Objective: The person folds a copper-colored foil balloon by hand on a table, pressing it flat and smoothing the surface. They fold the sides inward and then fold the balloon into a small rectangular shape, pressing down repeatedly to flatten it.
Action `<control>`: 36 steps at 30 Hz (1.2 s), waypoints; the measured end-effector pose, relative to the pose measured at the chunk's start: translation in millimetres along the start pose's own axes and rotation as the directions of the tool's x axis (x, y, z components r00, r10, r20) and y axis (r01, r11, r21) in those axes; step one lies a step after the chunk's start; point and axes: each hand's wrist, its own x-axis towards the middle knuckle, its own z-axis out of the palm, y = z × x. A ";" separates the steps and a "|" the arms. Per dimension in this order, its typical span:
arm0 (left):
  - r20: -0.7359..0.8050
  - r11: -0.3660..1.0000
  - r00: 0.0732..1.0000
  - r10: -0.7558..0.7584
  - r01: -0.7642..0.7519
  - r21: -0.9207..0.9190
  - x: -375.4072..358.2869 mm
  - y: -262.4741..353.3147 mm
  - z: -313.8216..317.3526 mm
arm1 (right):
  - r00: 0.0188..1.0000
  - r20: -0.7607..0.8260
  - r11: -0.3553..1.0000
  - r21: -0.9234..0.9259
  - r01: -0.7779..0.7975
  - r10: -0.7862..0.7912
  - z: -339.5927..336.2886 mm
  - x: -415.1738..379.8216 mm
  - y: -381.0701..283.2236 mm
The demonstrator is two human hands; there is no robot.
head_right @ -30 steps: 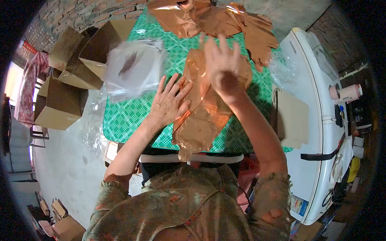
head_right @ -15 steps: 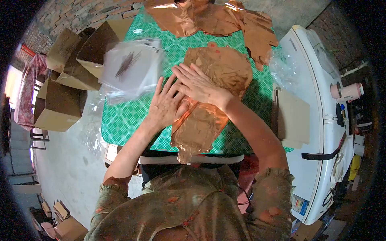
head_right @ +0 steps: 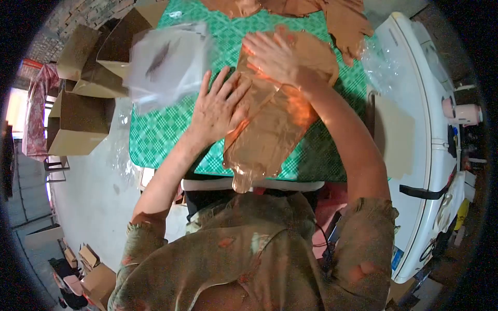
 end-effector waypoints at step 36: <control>-0.017 0.979 0.998 0.068 -0.070 -0.194 45.9 23.4 23.5 | 0.998 0.027 0.967 0.245 -0.062 0.057 -10.4 -4.0 -4.1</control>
